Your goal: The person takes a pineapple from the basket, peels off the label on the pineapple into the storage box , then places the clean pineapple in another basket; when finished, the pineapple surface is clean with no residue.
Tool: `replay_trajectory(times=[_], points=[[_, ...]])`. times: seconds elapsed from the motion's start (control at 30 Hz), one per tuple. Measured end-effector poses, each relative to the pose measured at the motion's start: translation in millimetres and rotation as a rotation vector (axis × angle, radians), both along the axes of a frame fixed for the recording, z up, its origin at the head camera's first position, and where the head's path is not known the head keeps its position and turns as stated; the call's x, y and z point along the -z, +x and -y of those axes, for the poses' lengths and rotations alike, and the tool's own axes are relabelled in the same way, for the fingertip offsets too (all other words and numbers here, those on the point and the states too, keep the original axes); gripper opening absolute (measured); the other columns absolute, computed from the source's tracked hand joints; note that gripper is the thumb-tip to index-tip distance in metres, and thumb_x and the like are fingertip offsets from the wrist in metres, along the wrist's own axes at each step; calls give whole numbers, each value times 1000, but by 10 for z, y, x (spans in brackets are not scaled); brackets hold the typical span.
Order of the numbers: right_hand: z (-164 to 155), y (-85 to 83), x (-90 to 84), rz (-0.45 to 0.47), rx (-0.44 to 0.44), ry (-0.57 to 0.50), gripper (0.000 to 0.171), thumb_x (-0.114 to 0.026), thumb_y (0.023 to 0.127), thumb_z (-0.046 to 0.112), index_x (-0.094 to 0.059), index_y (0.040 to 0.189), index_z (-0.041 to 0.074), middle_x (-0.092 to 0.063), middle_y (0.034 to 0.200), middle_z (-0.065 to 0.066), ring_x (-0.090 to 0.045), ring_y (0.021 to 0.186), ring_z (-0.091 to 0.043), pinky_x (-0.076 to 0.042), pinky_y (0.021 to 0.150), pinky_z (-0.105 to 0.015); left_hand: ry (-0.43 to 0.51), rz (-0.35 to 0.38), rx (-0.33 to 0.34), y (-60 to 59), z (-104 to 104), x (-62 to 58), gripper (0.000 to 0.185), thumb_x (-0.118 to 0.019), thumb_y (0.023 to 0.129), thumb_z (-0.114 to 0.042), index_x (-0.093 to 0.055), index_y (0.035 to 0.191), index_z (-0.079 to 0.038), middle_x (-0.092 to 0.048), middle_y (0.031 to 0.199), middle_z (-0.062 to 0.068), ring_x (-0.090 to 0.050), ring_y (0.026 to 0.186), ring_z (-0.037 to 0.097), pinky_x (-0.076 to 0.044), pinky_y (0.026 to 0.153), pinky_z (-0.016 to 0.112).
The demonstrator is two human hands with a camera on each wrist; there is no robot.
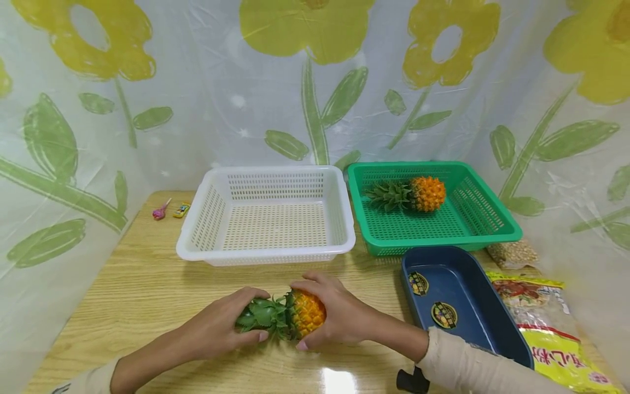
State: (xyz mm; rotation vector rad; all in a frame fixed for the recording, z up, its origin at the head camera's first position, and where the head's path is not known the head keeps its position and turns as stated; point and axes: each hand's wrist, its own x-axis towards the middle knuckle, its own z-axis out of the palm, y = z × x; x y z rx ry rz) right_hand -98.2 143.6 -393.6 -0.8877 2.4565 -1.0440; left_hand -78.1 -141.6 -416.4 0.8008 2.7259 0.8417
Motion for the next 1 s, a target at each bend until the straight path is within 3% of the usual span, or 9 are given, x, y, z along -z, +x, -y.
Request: replay_trajectory(times=[0.27,0.53,0.77,1.0], points=[[30,-31,31,-98,-11,28,85,-92,68,26,-54,145,23,-48,147,-7,-48,128,-28,-50,89,-37,-2,8,3,-20,6,5,60,-72,88,-52,-52,134,-19,-60,128,-3,-62,106,13,-54,84,35],[13,-93,-33,-119,-111,114,83,-90,73,29,-52,146,22,-46,149,-7,-46,132,-29,-48,98,-46,-5,0,21,-29,-2,1,60,-73,88,-52,-53,134,-19,-61,125,-4,-61,103,10,-52,82,32],[36,-120,-52,-160,-137,104,75,-89,72,25,-58,140,19,-54,139,-6,-55,120,-24,-51,90,-33,-7,13,23,-33,2,-16,59,-73,88,-51,-53,133,-18,-61,125,-3,-61,102,11,-52,81,31],[27,-128,-113,-205,-139,121,72,-89,71,26,-61,137,21,-59,134,-1,-58,113,-18,-52,87,-29,1,34,28,-34,12,-60,61,-70,89,-56,-53,134,-19,-60,127,-2,-60,102,11,-52,80,30]])
